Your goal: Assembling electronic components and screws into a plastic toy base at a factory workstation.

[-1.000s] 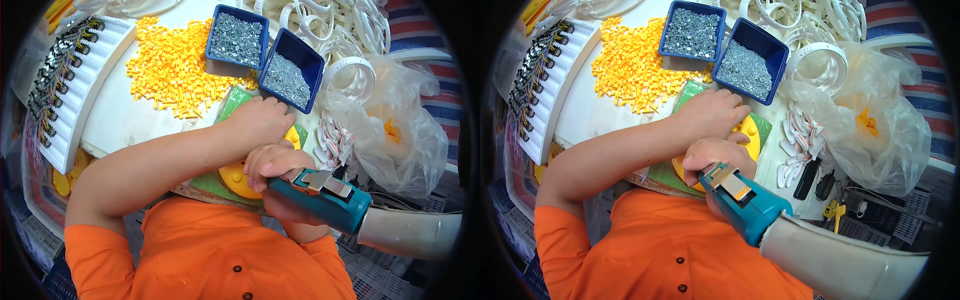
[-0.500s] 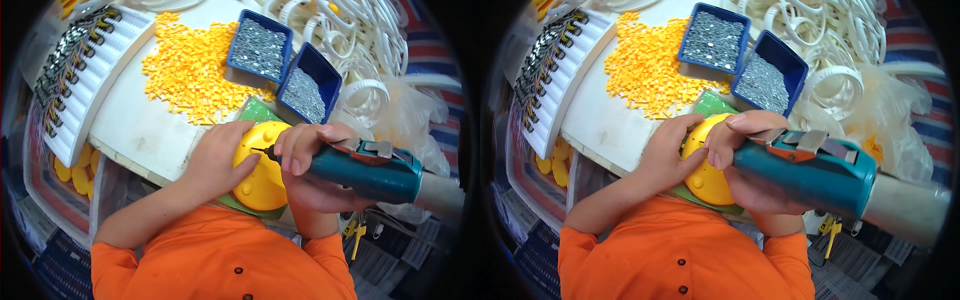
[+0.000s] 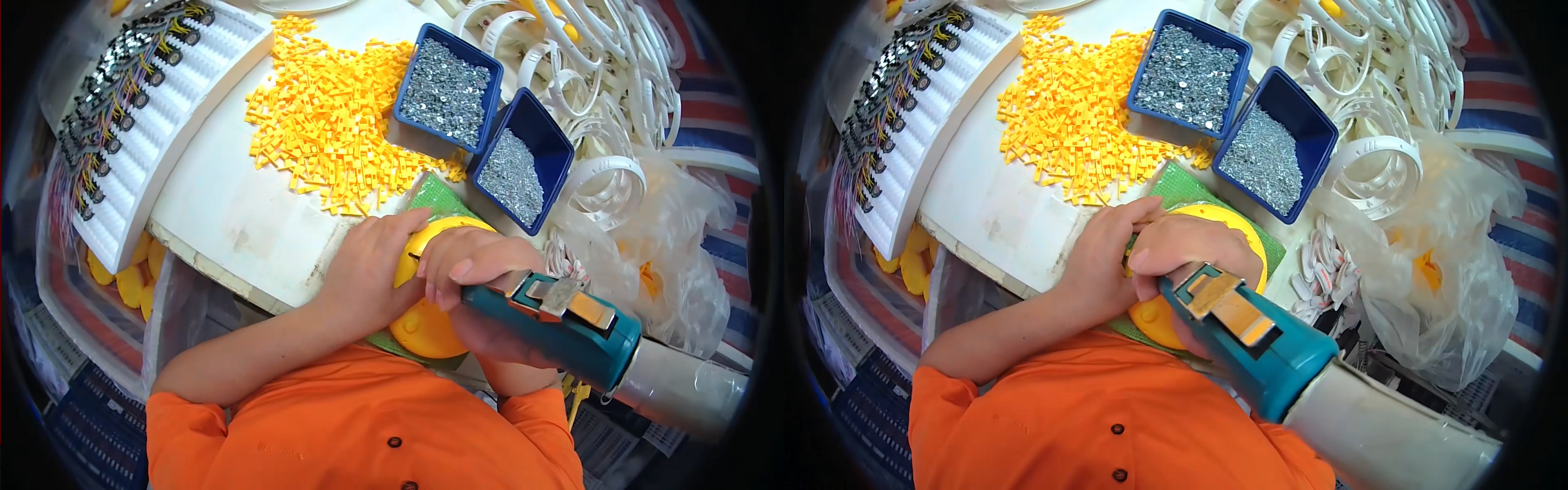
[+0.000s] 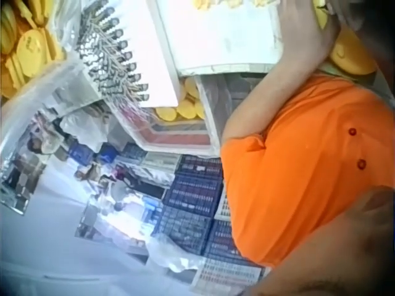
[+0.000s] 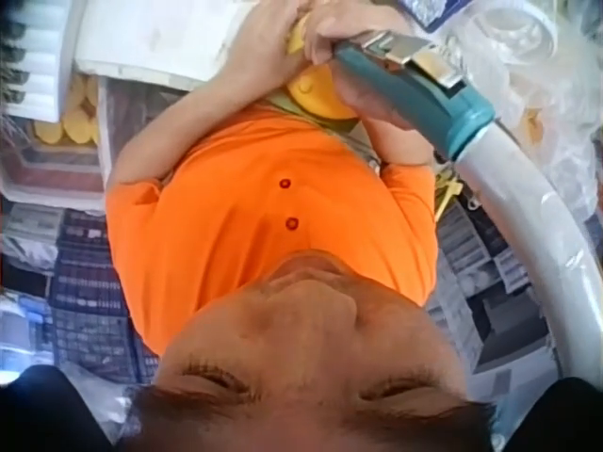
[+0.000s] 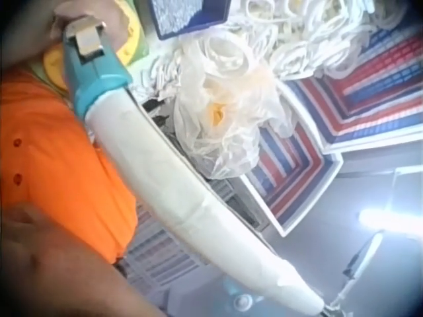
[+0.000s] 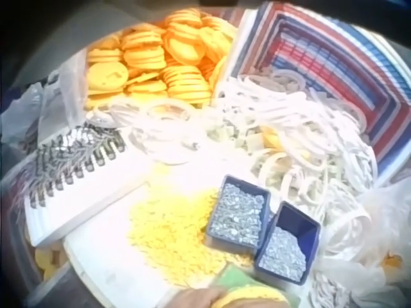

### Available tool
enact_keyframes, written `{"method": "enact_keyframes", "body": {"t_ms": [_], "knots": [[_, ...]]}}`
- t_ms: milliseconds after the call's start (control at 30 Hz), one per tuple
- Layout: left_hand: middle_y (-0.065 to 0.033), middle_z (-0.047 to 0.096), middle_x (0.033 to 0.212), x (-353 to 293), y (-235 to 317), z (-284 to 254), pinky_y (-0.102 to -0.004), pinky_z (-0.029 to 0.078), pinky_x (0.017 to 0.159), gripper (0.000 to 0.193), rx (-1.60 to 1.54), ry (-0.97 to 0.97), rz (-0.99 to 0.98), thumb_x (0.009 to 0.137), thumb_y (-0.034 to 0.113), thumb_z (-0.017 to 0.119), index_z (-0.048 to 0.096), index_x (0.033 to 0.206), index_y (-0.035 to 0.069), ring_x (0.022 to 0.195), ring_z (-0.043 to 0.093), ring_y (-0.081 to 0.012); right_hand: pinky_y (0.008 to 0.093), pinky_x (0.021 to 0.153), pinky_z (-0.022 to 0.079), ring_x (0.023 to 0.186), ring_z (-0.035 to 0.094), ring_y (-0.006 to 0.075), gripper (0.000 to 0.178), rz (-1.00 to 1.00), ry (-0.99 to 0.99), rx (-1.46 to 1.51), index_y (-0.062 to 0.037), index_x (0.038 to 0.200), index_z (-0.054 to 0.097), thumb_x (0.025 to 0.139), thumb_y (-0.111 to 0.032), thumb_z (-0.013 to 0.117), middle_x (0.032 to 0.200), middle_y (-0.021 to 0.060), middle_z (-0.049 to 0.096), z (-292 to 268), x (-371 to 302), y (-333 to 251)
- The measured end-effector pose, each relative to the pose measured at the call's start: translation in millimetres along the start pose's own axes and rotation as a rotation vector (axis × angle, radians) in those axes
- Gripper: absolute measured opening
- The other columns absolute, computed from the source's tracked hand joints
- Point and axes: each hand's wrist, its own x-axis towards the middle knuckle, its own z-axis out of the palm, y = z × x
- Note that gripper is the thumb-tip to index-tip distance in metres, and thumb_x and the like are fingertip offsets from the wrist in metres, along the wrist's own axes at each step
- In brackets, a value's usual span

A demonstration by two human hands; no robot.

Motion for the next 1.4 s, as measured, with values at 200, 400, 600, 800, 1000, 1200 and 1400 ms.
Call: {"method": "enact_keyframes", "body": {"t_ms": [200, 400, 600, 800, 1000, 1200, 1400], "knots": [[-0.0171, 0.061, 0.122, 17.8, 15.0, -11.6, -0.0468, 0.047, 0.093, 0.066, 0.085, -0.142, -0.038, 0.08, 0.018, 0.079, 0.05, 0.137, 0.003, 0.108, 0.06, -0.0365, 0.042, 0.07, 0.047, 0.066, 0.058, 0.0222, 0.087, -0.171, 0.023, -0.027, -0.0111, 0.136, 0.059, 0.089, -0.083, 0.044, 0.074, 0.0081, 0.063, -26.2, -1.3, -27.5], [-0.0189, 0.066, 0.112, 60.0, 16.3, 12.9, -0.0486, 0.049, 0.092, 0.055, 0.121, -0.19, 0.174, 0.082, 0.017, 0.077, 0.056, 0.129, 0.0, 0.105, 0.063, -0.0374, 0.0399, 0.078, 0.045, 0.077, 0.057, 0.0215, 0.106, -0.223, 0.384, 0.199, 0.0027, 0.133, 0.056, 0.083, -0.089, 0.04, 0.081, 0.009, 0.061, -40.4, 0.0, -15.3], [-0.0197, 0.069, 0.102, 63.7, 19.4, 19.9, -0.0489, 0.052, 0.085, 0.045, 0.03, -0.198, 0.003, 0.081, 0.015, 0.078, 0.059, 0.121, 0.003, 0.097, 0.065, -0.0413, 0.042, 0.081, 0.045, 0.08, 0.059, 0.0268, 0.103, -0.126, 0.261, 0.171, 0.0064, 0.125, 0.057, 0.082, -0.086, 0.044, 0.084, 0.0135, 0.063, -52.8, 2.1, -1.4], [-0.0193, 0.069, 0.103, 67.7, 25.5, 17.2, -0.0491, 0.051, 0.084, 0.043, 0.043, -0.209, -0.025, 0.082, 0.013, 0.076, 0.06, 0.121, 0.005, 0.098, 0.065, -0.0418, 0.0408, 0.076, 0.048, 0.08, 0.061, 0.0284, 0.101, -0.139, 0.187, 0.317, 0.0068, 0.121, 0.058, 0.083, -0.086, 0.046, 0.094, 0.0206, 0.064, -58.5, 1.4, 12.9], [-0.0185, 0.069, 0.107, 68.2, 21.8, 19.8, -0.0482, 0.051, 0.085, 0.037, 0.067, -0.223, 0.02, 0.083, 0.011, 0.075, 0.061, 0.116, 0.004, 0.1, 0.065, -0.0398, 0.0406, 0.078, 0.048, 0.082, 0.063, 0.0275, 0.1, -0.151, 0.175, 0.037, 0.0009, 0.131, 0.057, 0.083, -0.086, 0.047, 0.11, 0.0223, 0.065, -67.0, -10.6, -23.3], [-0.0156, 0.067, 0.112, 92.4, 39.0, 37.1, -0.0458, 0.051, 0.092, 0.041, 0.301, -0.548, 0.338, 0.085, 0.023, 0.077, 0.062, 0.116, 0.001, 0.107, 0.063, -0.0355, 0.0391, 0.079, 0.046, 0.08, 0.061, 0.0225, 0.104, -0.278, 0.414, 0.074, 0.006, 0.135, 0.053, 0.084, -0.084, 0.047, 0.081, 0.0116, 0.063, -77.5, -53.7, -51.1], [-0.0132, 0.063, 0.105, 93.9, 48.4, 62.5, -0.0434, 0.051, 0.089, 0.056, 0.433, -0.683, 0.343, 0.083, 0.042, 0.077, 0.063, 0.116, 0.0, 0.102, 0.062, -0.0311, 0.0392, 0.081, 0.046, 0.077, 0.061, 0.0249, 0.105, -0.344, 0.538, 0.178, 0.0076, 0.132, 0.053, 0.082, -0.084, 0.049, 0.084, 0.0148, 0.064, -81.3, -64.6, -26.5]]}}
